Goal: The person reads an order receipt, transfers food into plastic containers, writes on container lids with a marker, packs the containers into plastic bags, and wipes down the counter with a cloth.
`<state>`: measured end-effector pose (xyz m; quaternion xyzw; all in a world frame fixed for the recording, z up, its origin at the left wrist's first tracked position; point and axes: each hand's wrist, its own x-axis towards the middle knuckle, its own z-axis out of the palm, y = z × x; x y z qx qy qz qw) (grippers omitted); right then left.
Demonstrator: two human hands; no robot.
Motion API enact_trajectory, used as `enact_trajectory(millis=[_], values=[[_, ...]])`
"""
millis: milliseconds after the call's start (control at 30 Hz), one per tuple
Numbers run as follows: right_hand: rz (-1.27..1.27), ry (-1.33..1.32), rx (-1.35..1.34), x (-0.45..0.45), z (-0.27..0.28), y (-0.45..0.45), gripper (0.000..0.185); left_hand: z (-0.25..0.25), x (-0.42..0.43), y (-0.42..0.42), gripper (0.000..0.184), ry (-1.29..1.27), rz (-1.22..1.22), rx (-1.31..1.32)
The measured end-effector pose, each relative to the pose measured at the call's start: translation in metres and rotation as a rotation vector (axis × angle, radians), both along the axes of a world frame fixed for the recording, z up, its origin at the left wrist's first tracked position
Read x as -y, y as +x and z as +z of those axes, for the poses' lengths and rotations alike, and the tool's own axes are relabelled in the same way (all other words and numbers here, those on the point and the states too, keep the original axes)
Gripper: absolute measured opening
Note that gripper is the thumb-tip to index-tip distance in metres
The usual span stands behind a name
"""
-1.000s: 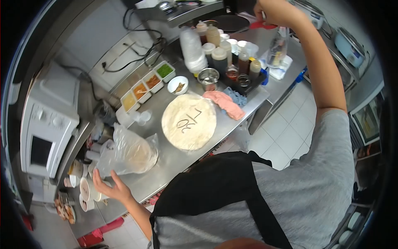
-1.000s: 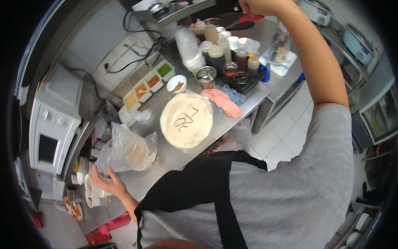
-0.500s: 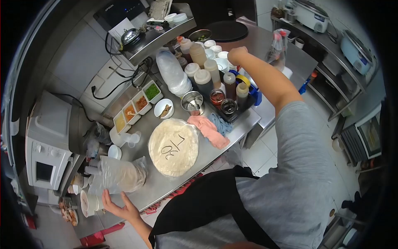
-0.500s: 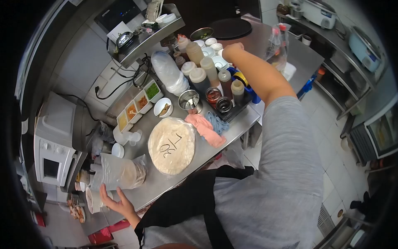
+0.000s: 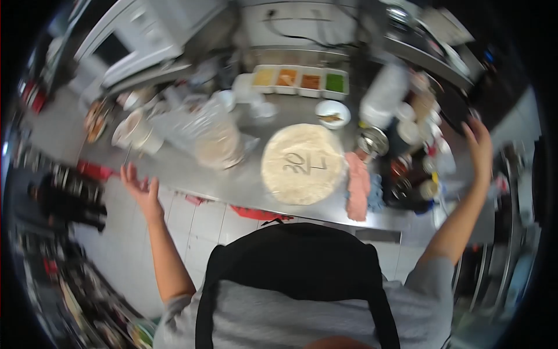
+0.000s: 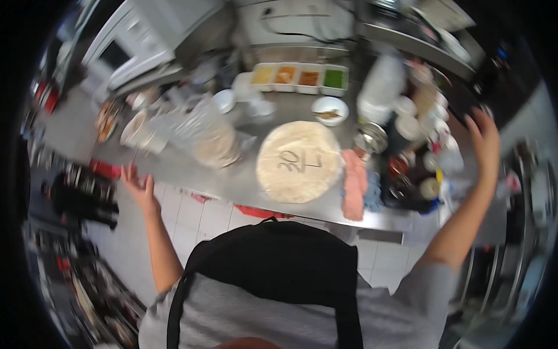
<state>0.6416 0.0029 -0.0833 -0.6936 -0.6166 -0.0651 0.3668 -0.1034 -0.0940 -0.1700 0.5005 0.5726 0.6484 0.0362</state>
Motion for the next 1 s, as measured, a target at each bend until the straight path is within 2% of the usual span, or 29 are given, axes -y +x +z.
enact_trajectory(millis=[67, 100, 200, 267, 333, 433, 500, 600, 667, 700, 800, 867, 967, 1000], values=[[0.146, 0.147, -0.267, 0.021, -0.002, -0.022, 0.042, -0.020, 0.002, -0.025, 0.098, -0.003, 0.029, 0.087], [0.234, 0.197, -0.312, 0.024, -0.011, -0.033, 0.043, -0.028, 0.002, -0.037, 0.100, -0.020, 0.035, 0.092], [0.531, 0.245, -0.556, 0.023, -0.019, -0.150, 0.067, -0.038, -0.011, -0.044, 0.108, -0.102, -0.052, 0.154], [0.726, 0.160, -0.602, -0.004, -0.045, -0.223, 0.085, -0.043, -0.032, -0.042, 0.113, -0.146, -0.149, 0.186], [0.881, -0.060, -0.658, -0.036, -0.071, -0.299, 0.100, -0.057, -0.062, -0.046, 0.118, -0.202, -0.236, 0.218], [0.995, -0.287, -0.637, -0.080, -0.113, -0.412, 0.116, -0.071, -0.108, -0.044, 0.125, -0.201, -0.436, 0.365], [1.025, -0.187, -0.537, -0.093, -0.129, -0.487, 0.119, -0.076, -0.141, -0.041, 0.112, -0.070, -0.561, 0.243], [0.916, -0.263, -0.717, -0.102, -0.148, -0.565, 0.097, -0.072, -0.165, -0.031, 0.095, -0.144, -0.604, 0.276], [0.883, -0.406, -0.854, -0.102, -0.143, -0.590, 0.078, -0.065, -0.172, -0.032, 0.073, -0.316, -0.625, 0.370], [0.881, -0.375, -0.952, -0.105, -0.153, -0.595, 0.068, -0.064, -0.174, -0.035, 0.062, -0.405, -0.637, 0.413], [0.876, -0.275, -1.316, -0.118, -0.183, -0.600, 0.042, -0.065, -0.179, -0.045, 0.032, -0.182, -0.734, 0.391], [0.875, -0.213, -1.659, -0.117, -0.190, -0.604, 0.031, -0.069, -0.180, -0.041, 0.030, -0.135, -0.869, 0.596], [0.768, -0.260, -1.917, -0.103, -0.173, -0.617, 0.021, -0.073, -0.184, -0.026, 0.028, -0.184, -0.978, 0.901], [0.781, -0.251, -1.897, -0.107, -0.178, -0.617, 0.020, -0.077, -0.185, -0.024, 0.027, -0.226, -0.995, 1.004]])
